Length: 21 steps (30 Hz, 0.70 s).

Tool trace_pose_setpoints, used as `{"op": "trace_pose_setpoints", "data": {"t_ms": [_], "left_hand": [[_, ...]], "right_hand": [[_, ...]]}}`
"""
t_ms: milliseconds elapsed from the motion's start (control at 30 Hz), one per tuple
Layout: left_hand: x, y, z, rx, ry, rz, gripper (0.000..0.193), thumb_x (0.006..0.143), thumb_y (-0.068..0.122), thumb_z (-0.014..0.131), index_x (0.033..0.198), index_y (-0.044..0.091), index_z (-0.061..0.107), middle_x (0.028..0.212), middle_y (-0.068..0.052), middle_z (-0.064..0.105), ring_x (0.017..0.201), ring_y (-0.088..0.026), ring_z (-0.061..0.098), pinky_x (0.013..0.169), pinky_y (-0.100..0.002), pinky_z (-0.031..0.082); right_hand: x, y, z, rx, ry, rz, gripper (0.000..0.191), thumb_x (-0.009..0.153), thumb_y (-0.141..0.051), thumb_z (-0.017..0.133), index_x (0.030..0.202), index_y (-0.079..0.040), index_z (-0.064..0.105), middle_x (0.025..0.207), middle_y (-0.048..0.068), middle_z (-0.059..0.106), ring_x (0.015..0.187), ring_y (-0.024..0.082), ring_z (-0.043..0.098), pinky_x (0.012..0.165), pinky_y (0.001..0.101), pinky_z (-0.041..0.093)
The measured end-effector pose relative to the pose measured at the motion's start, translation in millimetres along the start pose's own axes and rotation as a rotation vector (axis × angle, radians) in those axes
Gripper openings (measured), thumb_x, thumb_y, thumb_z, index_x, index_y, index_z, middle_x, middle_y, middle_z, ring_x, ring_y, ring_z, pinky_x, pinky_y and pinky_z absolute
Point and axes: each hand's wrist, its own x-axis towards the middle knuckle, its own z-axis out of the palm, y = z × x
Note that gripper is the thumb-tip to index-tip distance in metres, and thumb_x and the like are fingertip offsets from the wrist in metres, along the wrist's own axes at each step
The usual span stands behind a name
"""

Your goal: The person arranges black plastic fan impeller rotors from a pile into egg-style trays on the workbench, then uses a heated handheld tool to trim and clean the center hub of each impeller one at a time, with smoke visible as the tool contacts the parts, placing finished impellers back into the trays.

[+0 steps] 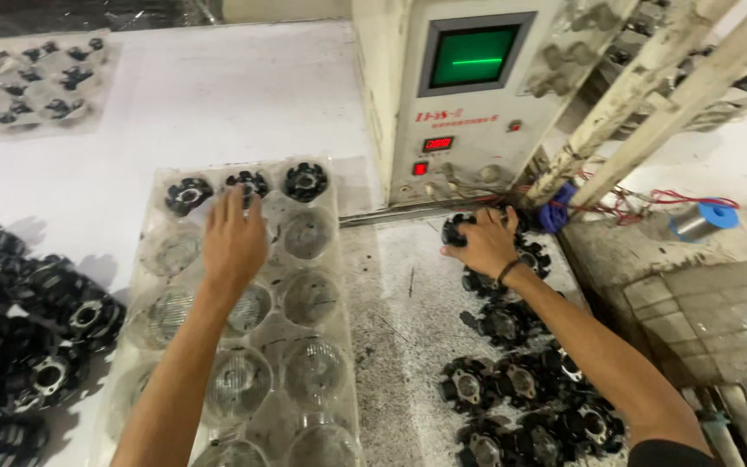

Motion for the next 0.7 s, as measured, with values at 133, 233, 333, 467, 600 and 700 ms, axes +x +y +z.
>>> {"op": "trace_pose_setpoints", "data": {"t_ms": [133,233,333,467,600,700], "left_hand": [[-33.3,134.6,-42.1,-0.636,-0.471,0.300,0.046,0.087,0.009,0.064,0.132,0.003,0.059,0.142,-0.024,0.054,0.126,-0.041,0.057,0.093,-0.048,0.056],[-67.5,212.2,-65.8,-0.820,-0.672,0.639,0.059,0.077,0.023,0.081,0.132,0.010,0.063,0.151,-0.025,0.045,0.134,-0.046,0.048,0.094,-0.052,0.055],[-72.0,260.5,-63.8,-0.728,-0.748,0.820,0.058,0.069,0.035,0.084,0.120,0.011,0.067,0.149,-0.025,0.042,0.134,-0.048,0.044,0.096,-0.055,0.051],[-61.6,277.1,-46.8,-0.536,-0.782,0.929,0.063,0.075,0.056,0.077,0.117,0.010,0.068,0.133,-0.021,0.053,0.125,-0.040,0.054,0.099,-0.053,0.050],[-92.8,277.5,-50.3,-0.782,-0.786,0.626,0.062,0.084,0.066,0.068,0.117,0.013,0.070,0.123,-0.026,0.054,0.115,-0.045,0.056,0.094,-0.056,0.051],[-145.8,296.0,-59.8,-0.981,-0.606,0.645,0.052,0.084,0.058,0.067,0.110,0.014,0.074,0.117,-0.026,0.054,0.115,-0.048,0.058,0.091,-0.058,0.055]], "right_hand": [[-40.2,13.1,-20.3,0.162,0.231,-0.096,0.060,0.076,-0.068,0.073,0.093,-0.011,0.081,0.120,0.017,0.063,0.125,0.034,0.050,0.119,0.0570,0.018],[-83.9,6.2,-22.7,0.038,0.249,-0.153,0.064,0.074,-0.069,0.077,0.085,-0.006,0.081,0.123,0.022,0.061,0.124,0.035,0.050,0.118,0.0609,0.014],[-88.8,2.7,-27.3,0.005,0.134,-0.135,0.066,0.069,-0.068,0.081,0.077,-0.002,0.080,0.123,0.024,0.060,0.125,0.038,0.050,0.115,0.0592,0.022],[-97.9,8.9,-43.0,0.367,0.113,-0.094,0.060,0.067,-0.059,0.082,0.085,-0.002,0.080,0.126,0.022,0.062,0.118,0.039,0.057,0.102,0.0487,0.046],[-156.0,3.9,-49.3,0.345,0.257,-0.207,0.055,0.067,-0.049,0.089,0.076,0.002,0.073,0.145,0.025,0.050,0.124,0.043,0.057,0.101,0.0505,0.050],[-168.3,-3.8,-44.6,0.449,0.248,-0.247,0.057,0.055,-0.046,0.090,0.083,0.002,0.077,0.155,0.030,0.035,0.132,0.052,0.047,0.097,0.0532,0.050]]}}
